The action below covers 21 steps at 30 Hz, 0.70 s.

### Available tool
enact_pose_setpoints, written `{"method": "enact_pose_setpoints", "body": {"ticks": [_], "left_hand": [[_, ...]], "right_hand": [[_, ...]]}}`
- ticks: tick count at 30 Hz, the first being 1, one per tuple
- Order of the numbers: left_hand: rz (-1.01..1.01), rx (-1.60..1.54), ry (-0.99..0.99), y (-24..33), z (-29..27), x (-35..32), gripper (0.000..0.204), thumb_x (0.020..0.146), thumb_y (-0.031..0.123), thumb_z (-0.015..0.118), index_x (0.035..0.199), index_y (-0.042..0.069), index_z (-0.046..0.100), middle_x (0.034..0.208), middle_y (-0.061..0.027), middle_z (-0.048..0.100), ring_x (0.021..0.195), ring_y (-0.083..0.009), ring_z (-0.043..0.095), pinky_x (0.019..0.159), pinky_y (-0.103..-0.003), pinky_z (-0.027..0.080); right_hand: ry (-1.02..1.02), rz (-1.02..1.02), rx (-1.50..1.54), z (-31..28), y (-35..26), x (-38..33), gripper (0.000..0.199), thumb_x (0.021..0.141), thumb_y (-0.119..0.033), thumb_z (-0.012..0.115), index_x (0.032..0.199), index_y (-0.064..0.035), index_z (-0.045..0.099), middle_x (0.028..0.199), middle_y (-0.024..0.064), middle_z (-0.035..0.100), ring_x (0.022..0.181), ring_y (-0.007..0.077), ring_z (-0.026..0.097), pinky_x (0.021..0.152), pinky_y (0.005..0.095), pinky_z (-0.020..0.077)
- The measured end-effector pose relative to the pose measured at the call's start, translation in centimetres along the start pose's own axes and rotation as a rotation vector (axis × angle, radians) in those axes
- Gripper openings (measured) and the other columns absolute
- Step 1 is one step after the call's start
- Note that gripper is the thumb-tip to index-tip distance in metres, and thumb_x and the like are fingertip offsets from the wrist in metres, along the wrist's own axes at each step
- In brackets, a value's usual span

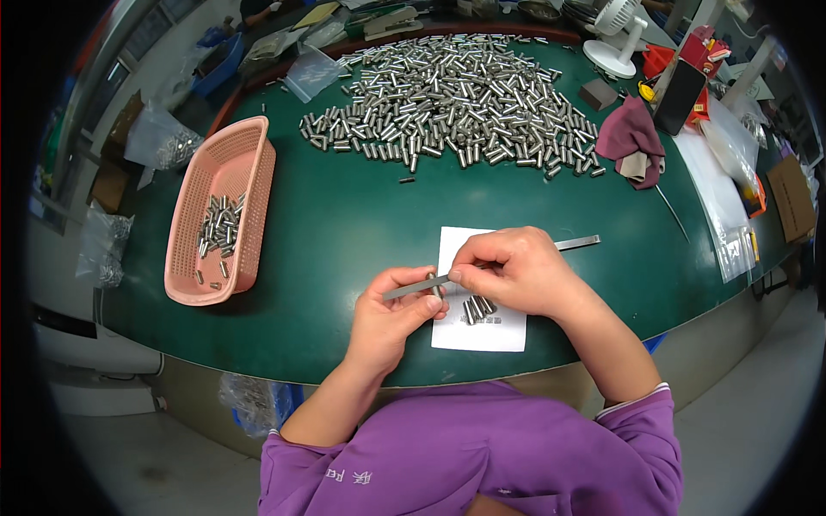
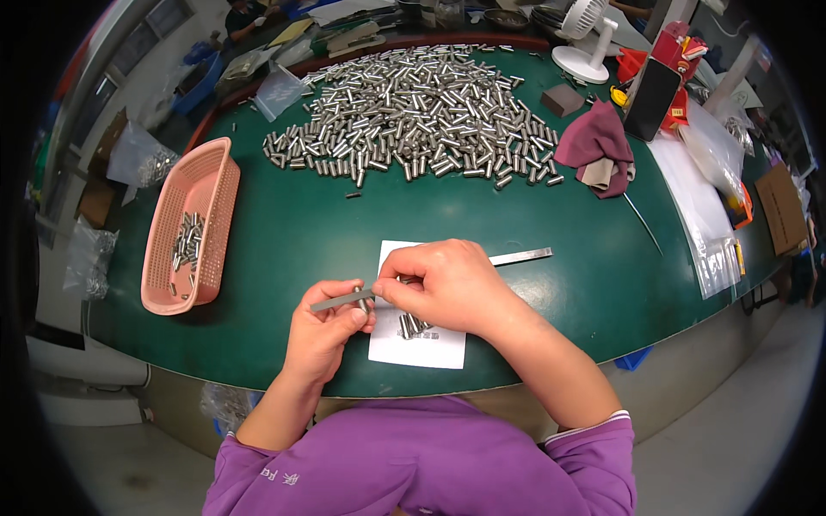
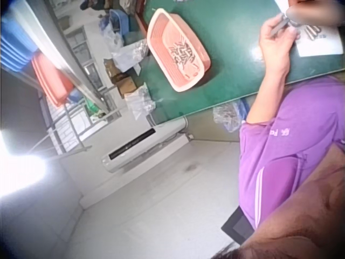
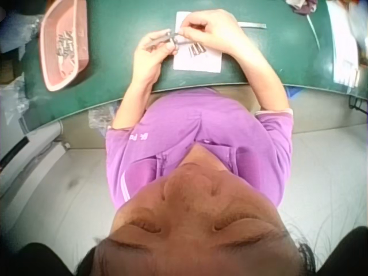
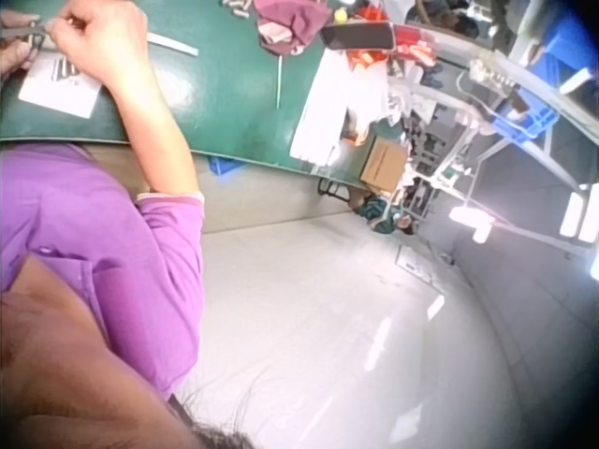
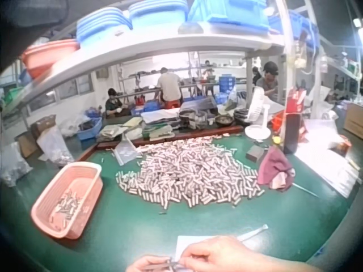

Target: The person picks up small cylindrical metal parts from a pile on a green workbench and uses a metal file to rub the surface of each part. They handle the parts one at a time, occasionally placing them on a white paper sheet before continuing the filing process.

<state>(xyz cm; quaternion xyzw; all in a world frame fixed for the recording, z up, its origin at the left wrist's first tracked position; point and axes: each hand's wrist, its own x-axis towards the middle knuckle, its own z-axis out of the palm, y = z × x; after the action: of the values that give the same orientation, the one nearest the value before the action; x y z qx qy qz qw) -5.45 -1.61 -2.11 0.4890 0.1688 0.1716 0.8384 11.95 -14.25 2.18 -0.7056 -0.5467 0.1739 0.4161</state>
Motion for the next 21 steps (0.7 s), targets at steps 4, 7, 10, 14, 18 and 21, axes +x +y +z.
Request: {"method": "enact_pose_setpoints", "body": {"ticks": [4, 7, 10, 14, 18, 21], "left_hand": [[0.036, 0.017, 0.016, 0.1, -0.1, 0.0, 0.031, 0.088, -0.005, 0.066, 0.118, 0.003, 0.06, 0.097, -0.0135, 0.065, 0.083, -0.0173, 0.065, 0.075, -0.031, 0.054], [0.027, 0.009, -0.021, -0.2, -0.2, 0.1, 0.032, 0.088, -0.007, 0.066, 0.118, 0.0, 0.059, 0.098, -0.0131, 0.065, 0.085, -0.018, 0.067, 0.078, -0.031, 0.056], [0.031, 0.017, -0.028, -0.4, -0.1, 0.0, 0.031, 0.088, -0.006, 0.065, 0.118, 0.001, 0.059, 0.097, -0.0132, 0.066, 0.084, -0.0172, 0.066, 0.077, -0.031, 0.056], [0.062, 0.026, 0.013, 0.0, -0.8, 0.0, 0.031, 0.089, -0.005, 0.065, 0.118, 0.002, 0.058, 0.097, -0.0134, 0.067, 0.083, -0.0165, 0.065, 0.076, -0.03, 0.055], [0.012, -0.001, 0.05, 0.2, -0.3, 0.1, 0.031, 0.089, -0.004, 0.065, 0.118, 0.002, 0.058, 0.097, -0.0131, 0.067, 0.083, -0.0163, 0.066, 0.076, -0.029, 0.055], [-0.025, 0.009, 0.048, 0.2, 0.0, 0.0, 0.031, 0.09, -0.003, 0.066, 0.119, 0.002, 0.058, 0.097, -0.013, 0.067, 0.083, -0.0162, 0.067, 0.076, -0.028, 0.056]], "right_hand": [[0.01, 0.136, 0.047, -1.5, 2.0, -0.6, 0.01, 0.083, -0.016, 0.073, 0.085, -0.0058, 0.073, 0.069, 0.0024, 0.068, 0.058, 0.0099, 0.06, 0.054, 0.0263, 0.0463], [0.016, 0.103, 0.043, -0.5, 1.0, -0.3, 0.017, 0.083, -0.029, 0.071, 0.081, -0.0124, 0.074, 0.068, 0.0036, 0.067, 0.06, 0.0188, 0.064, 0.056, 0.0326, 0.0486], [-0.009, 0.073, 0.004, -0.3, 0.9, -0.2, 0.018, 0.083, -0.029, 0.071, 0.082, -0.0121, 0.074, 0.068, 0.0038, 0.067, 0.059, 0.0192, 0.064, 0.056, 0.0329, 0.0484], [0.03, 0.206, 0.016, -3.2, 2.9, -1.0, 0.015, 0.081, -0.025, 0.072, 0.082, -0.0105, 0.075, 0.066, 0.0039, 0.067, 0.058, 0.0165, 0.063, 0.056, 0.0304, 0.0482], [-0.017, 0.185, 0.052, -2.8, 2.3, -0.7, 0.011, 0.082, -0.018, 0.073, 0.084, -0.0072, 0.074, 0.07, 0.0031, 0.069, 0.06, 0.0106, 0.062, 0.057, 0.0267, 0.0492], [-0.024, 0.099, -0.006, -0.7, 0.7, -0.1, 0.008, 0.082, -0.015, 0.073, 0.084, -0.0067, 0.074, 0.07, 0.0031, 0.069, 0.061, 0.0099, 0.061, 0.057, 0.0253, 0.0487]]}}
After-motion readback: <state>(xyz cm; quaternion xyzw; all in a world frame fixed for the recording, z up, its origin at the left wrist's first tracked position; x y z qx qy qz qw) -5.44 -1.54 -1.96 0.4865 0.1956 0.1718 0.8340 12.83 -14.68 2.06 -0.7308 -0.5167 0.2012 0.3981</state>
